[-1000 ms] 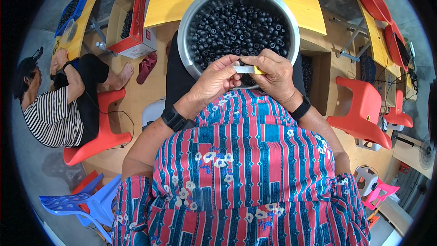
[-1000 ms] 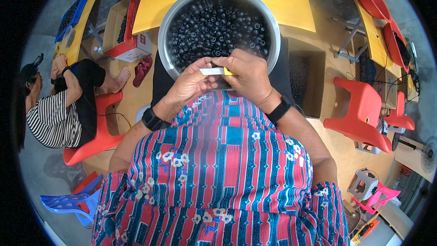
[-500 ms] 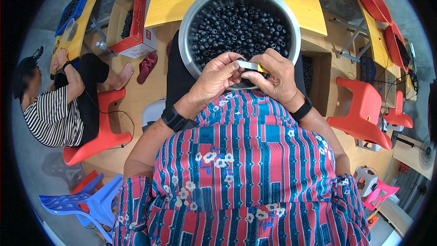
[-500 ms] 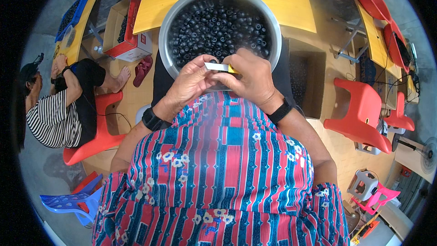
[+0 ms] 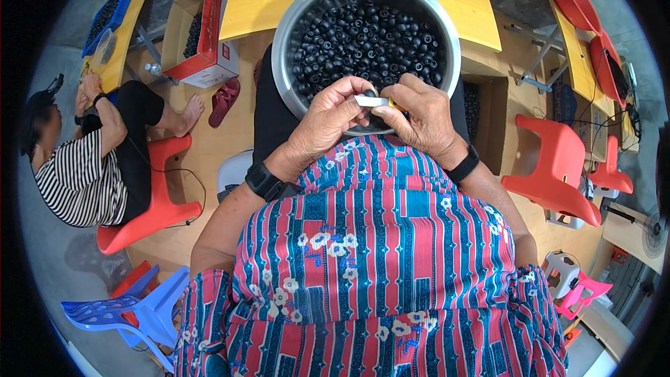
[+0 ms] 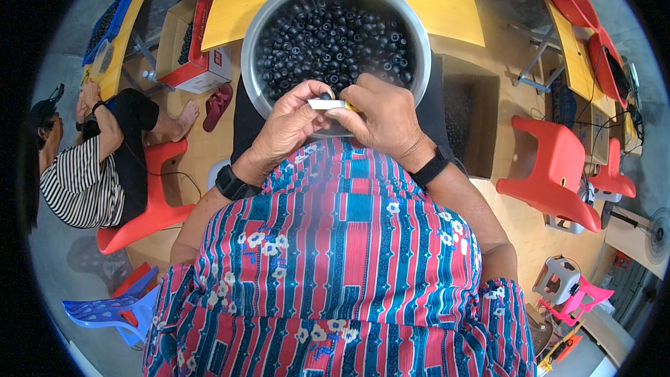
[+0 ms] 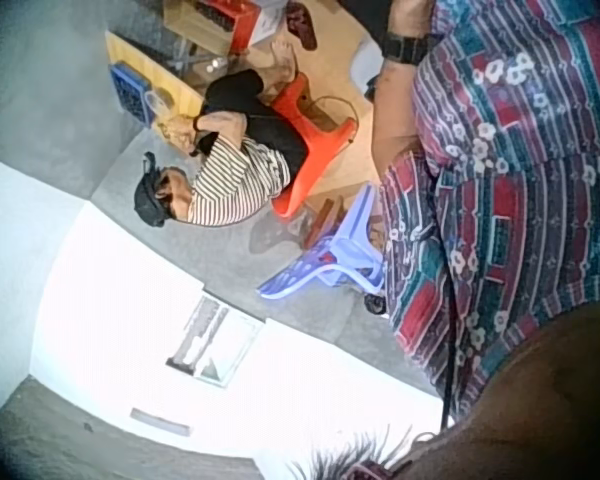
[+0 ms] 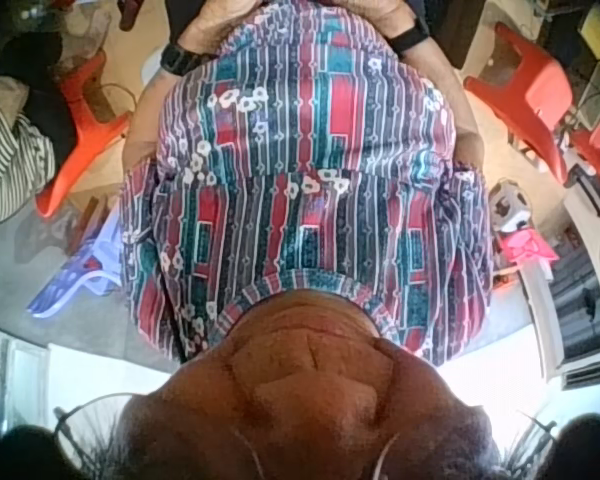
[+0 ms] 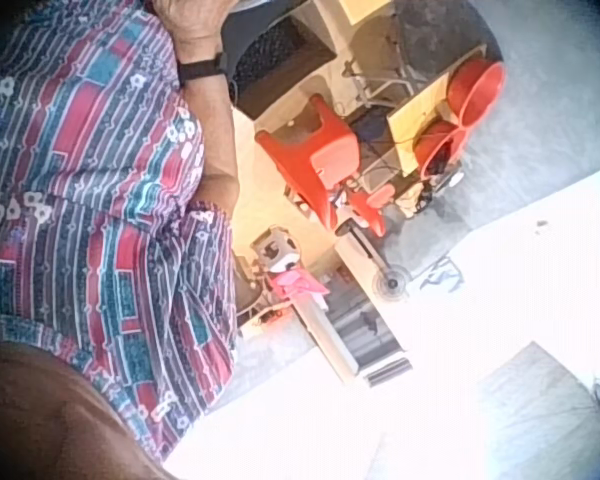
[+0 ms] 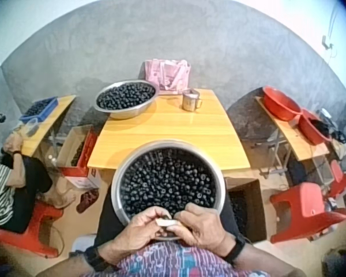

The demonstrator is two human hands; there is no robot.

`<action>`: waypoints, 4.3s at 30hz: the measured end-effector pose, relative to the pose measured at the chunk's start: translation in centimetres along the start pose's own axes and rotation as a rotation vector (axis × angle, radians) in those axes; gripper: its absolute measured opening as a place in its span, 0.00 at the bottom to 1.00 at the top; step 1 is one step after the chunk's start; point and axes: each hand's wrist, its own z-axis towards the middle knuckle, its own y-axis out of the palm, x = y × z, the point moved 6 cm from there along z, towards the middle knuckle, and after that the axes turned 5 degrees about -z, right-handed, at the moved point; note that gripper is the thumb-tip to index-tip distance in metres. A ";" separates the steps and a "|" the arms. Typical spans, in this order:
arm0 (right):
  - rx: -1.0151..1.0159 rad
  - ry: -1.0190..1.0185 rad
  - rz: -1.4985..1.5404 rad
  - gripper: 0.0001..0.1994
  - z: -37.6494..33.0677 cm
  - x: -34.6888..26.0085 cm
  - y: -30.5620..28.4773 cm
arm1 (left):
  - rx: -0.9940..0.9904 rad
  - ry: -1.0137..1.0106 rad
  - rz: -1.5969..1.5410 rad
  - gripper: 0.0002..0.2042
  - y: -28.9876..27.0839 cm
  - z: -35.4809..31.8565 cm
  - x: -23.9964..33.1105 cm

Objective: Trimming excess material or flashing from small black rubber molded parts using a utility knife.

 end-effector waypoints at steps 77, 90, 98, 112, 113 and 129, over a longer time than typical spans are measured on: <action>0.007 -0.036 -0.014 0.13 0.2 -0.2 -0.1 | -0.008 -0.042 0.018 0.13 0.0 -0.1 -0.1; 0.016 -0.031 -0.003 0.13 0.1 0.1 0.0 | -0.011 -0.033 0.061 0.10 -0.2 0.0 -0.1; -0.043 -0.019 0.005 0.12 0.2 -0.5 -0.1 | 0.013 -0.040 0.001 0.09 0.2 -0.2 0.2; -0.064 0.279 0.405 0.14 0.3 1.9 1.6 | 0.082 0.160 0.314 0.08 -0.5 0.1 0.9; -0.076 0.294 0.392 0.14 0.4 1.7 1.6 | 0.069 0.168 0.329 0.09 -0.5 0.2 0.9; -0.063 -0.028 0.027 0.14 0.4 -0.2 0.9 | -0.002 -0.217 -0.191 0.10 -1.2 -0.3 -1.6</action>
